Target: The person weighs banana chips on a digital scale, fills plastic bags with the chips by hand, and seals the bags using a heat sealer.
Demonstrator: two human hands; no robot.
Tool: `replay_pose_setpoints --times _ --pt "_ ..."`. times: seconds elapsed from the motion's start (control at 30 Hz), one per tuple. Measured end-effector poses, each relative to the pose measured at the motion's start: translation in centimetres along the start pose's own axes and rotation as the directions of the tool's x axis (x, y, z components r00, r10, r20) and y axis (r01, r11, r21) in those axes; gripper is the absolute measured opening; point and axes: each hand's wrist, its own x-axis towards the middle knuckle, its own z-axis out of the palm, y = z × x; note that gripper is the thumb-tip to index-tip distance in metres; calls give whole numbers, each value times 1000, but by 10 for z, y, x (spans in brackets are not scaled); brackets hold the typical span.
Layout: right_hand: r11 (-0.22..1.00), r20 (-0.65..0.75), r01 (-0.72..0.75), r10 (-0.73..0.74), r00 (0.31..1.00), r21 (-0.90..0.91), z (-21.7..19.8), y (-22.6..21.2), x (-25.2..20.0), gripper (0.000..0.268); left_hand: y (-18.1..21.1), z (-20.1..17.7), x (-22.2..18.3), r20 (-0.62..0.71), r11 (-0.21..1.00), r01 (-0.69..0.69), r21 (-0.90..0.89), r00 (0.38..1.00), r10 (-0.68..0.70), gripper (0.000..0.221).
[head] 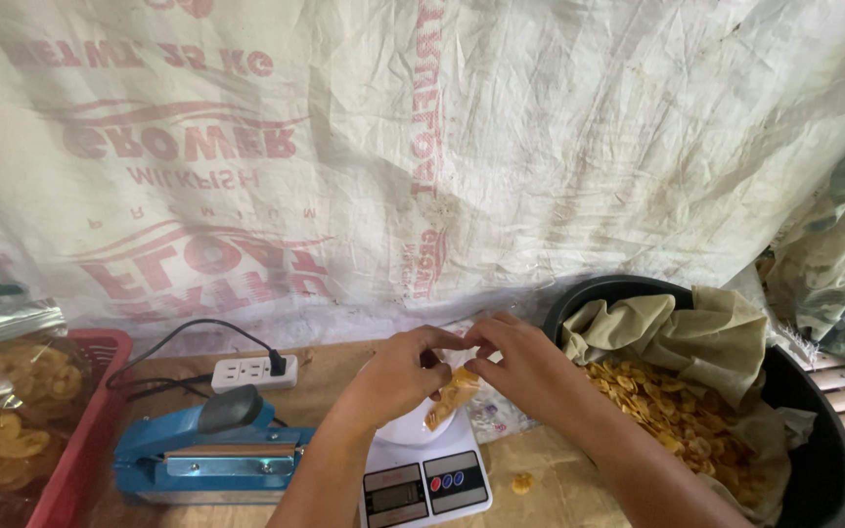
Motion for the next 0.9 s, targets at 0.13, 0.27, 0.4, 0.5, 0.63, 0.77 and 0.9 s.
replay_pose_setpoints --times 0.13,0.27,0.4,0.5,0.63,0.77,0.9 --pt "978 29 -209 209 978 16 1 -2 -1 25 -3 -4 6 4 988 -142 63 990 142 44" --pt "992 -21 -125 126 992 26 -7 0 -2 18 -7 -7 0 -29 973 -198 117 979 203 37" --pt "974 54 -23 36 998 -224 1 2 -4 21 -4 -4 -7 -133 917 -188 352 960 248 31" --pt "990 -65 9 -18 998 -138 3 2 -9 22 6 0 -9 -145 889 -190 416 951 272 32" --pt "986 -56 -169 169 984 2 7 11 -36 25 19 -5 -19 -168 926 -76 371 975 147 33" --pt "971 11 -214 217 976 -103 38 50 -88 13 19 -15 -18 -152 862 -227 453 933 325 28" --pt "959 188 -106 159 969 -264 75 103 -122 26 15 -18 -17 -179 896 -132 425 957 226 26"
